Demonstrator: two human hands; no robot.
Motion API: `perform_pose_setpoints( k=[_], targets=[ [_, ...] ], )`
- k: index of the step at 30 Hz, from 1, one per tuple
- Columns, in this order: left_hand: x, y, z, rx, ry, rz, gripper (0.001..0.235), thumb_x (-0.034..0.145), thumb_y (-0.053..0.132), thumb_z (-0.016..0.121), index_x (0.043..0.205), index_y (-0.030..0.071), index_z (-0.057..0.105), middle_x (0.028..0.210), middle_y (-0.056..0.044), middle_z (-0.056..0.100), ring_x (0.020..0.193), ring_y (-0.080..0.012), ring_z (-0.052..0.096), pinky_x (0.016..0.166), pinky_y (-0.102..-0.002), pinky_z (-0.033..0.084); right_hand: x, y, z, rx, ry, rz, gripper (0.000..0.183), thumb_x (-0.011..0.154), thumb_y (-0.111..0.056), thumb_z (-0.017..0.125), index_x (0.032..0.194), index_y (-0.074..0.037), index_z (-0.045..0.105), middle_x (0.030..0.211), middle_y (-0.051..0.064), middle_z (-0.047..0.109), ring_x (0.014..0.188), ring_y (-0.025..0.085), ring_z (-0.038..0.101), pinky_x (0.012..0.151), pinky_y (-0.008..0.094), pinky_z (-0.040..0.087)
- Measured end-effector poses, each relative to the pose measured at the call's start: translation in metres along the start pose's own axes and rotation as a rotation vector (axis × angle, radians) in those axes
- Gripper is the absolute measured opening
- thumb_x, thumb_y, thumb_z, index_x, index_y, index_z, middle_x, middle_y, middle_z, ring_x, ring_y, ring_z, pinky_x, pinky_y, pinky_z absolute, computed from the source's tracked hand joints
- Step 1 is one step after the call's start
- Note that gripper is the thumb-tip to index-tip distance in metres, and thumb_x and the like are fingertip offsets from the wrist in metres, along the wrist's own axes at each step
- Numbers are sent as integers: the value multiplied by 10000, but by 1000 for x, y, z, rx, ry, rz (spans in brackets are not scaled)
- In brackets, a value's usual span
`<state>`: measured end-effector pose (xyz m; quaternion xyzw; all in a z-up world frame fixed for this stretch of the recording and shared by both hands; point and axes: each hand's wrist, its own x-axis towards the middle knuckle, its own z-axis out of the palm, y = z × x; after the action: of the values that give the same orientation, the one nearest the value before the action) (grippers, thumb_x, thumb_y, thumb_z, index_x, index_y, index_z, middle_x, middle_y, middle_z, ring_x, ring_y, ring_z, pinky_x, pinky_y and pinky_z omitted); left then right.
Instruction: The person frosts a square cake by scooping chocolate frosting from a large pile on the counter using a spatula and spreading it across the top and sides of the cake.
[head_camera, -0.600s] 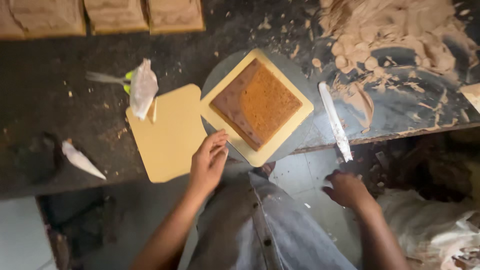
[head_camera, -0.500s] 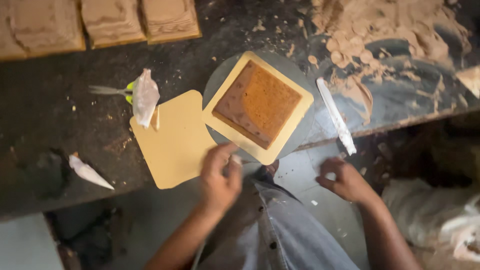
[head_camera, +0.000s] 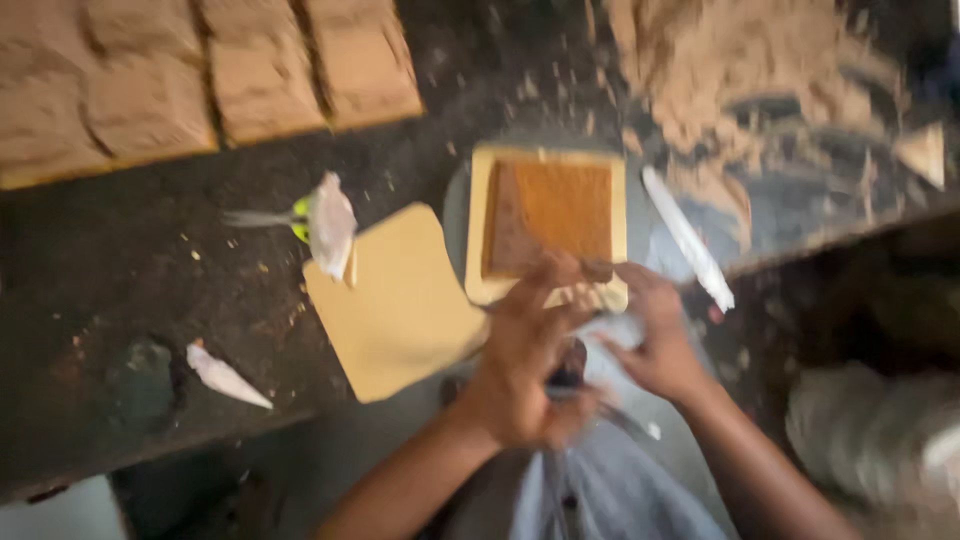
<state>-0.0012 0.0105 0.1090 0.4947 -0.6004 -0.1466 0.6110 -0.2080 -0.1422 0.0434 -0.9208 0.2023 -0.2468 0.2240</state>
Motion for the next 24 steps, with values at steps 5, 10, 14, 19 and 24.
perform_pose_setpoints(
  k=[5,10,14,19,24],
  targets=[
    [33,-134,-3,-346,307,-460,809,1077,401,484,1668,52,55,1769,-159,21,1637,-266,23,1306,-388,78,53,103,23,682,163,392,539,1080,-183,522,1563,-53,321,1616,199,403,1528,316,377,1237,435,325],
    [21,-179,36,-208,313,-474,811,1076,273,517,1670,29,21,1775,-179,46,1647,-288,53,1309,-388,101,91,132,53,883,126,257,682,1083,-94,522,1666,-55,169,1738,207,186,1627,321,181,1316,425,179],
    [20,-175,50,-67,342,-476,898,1024,124,577,1653,29,-56,1748,-204,56,1629,-302,104,1294,-395,177,102,123,43,730,26,288,754,988,-63,600,1637,-53,216,1676,225,300,1566,325,308,1270,430,263],
    [21,-172,66,83,383,-458,902,1033,49,578,1643,33,-86,1755,-223,-11,1633,-333,4,1308,-403,112,109,112,28,677,-116,228,753,953,-56,616,1623,-45,275,1640,227,400,1523,295,405,1242,394,318],
    [19,-172,71,49,421,-510,909,1020,68,578,1636,31,-90,1748,-218,-49,1623,-369,-49,1302,-423,89,121,117,24,695,-188,289,760,950,-137,638,1622,-22,303,1631,215,399,1500,300,405,1220,386,324]
  ],
)
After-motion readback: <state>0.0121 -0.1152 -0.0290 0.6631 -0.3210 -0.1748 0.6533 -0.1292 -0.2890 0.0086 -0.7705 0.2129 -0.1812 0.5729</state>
